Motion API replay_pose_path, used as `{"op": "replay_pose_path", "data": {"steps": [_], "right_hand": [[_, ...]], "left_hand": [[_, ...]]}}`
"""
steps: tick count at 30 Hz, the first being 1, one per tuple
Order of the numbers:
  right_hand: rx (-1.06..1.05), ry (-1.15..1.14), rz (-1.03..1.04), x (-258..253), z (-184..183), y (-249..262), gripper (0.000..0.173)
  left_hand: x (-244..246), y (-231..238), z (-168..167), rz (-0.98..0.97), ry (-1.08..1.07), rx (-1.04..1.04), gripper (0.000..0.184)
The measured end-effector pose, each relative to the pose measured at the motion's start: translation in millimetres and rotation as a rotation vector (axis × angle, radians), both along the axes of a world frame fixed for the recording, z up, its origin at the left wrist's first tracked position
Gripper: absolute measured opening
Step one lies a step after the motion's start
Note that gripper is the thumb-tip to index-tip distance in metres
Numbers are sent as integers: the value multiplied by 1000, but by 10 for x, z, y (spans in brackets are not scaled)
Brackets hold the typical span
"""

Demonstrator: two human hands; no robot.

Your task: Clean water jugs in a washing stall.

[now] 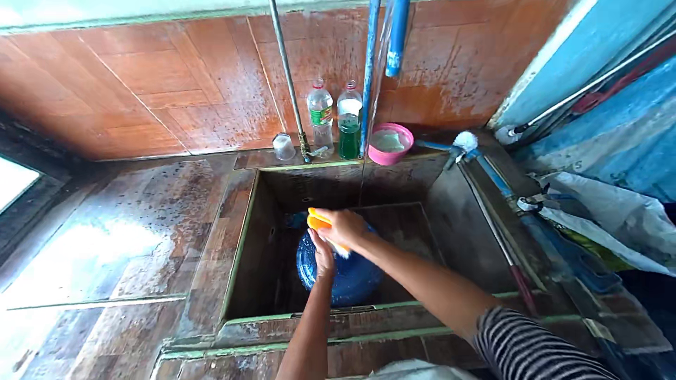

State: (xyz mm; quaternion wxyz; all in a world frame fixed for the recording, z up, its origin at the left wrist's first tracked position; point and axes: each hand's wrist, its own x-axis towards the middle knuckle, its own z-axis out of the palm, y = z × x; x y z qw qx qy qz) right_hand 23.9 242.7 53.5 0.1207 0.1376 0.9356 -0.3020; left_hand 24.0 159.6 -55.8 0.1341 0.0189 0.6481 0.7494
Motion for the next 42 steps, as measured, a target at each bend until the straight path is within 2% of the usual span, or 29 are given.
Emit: {"op": "replay_pose_path", "data": {"steps": [2,7,8,10,12,14,16,19,22,24,25,28,30,32,34,35,37,39,40,42], "right_hand": [[-72,63,-53,-79,-154,105,55],[-244,477,-208,562,-605,193,65],[-309,471,-225,541,-592,264,63],[-536,318,-268,268,-535,475,53],[-689,209,-325,-23,-764,618,48],[-749,210,-407,93,-1095,542,51],[-804,292,-514,450,-1271,376,55],[-795,303,-543,455,-1212,344,55],[-787,169,-398,-231,-1119,552,48],[-807,176,-380,-362,-1203,566,47],[-835,188,-408,-239,-1239,506,50],[-949,214,-519,353,-1275,236,56],[-965,205,-514,343,-1226,220,55],[-896,160,-401,-87,-1165,369,50],[-836,160,-327,-501,-1219,474,45],[-793,193,-320,-553,-1255,434,46],[-693,267,-306,-292,-1306,238,53],[-612,296,-248,236,-1325,51,59],[-601,282,-229,432,-1325,1,60],[-658,221,-263,505,-1293,-21,58]], "left_hand": [[13,20,21,-40,15,-48,69],[81,192,70,106,5,24,66],[123,221,108,117,23,-2,59],[175,227,141,113,117,-123,40],[148,238,106,151,203,-226,33],[22,206,77,166,209,-275,32],[-132,189,65,166,235,-298,26],[-272,153,58,38,270,-289,26],[-519,41,11,-134,279,-224,23],[-674,-15,3,-187,274,-197,24],[-715,-54,0,-136,279,-184,26],[-634,-75,18,194,281,-176,31],[-444,-17,-2,291,345,-183,30],[-393,21,-45,245,414,-193,28],[-510,-4,-38,129,396,-192,27],[-611,-61,-23,96,363,-188,27],[-797,-241,14,136,298,-168,32],[-798,-373,63,287,272,-181,34],[-730,-388,96,341,272,-215,33],[-553,-320,117,321,318,-322,30]]}}
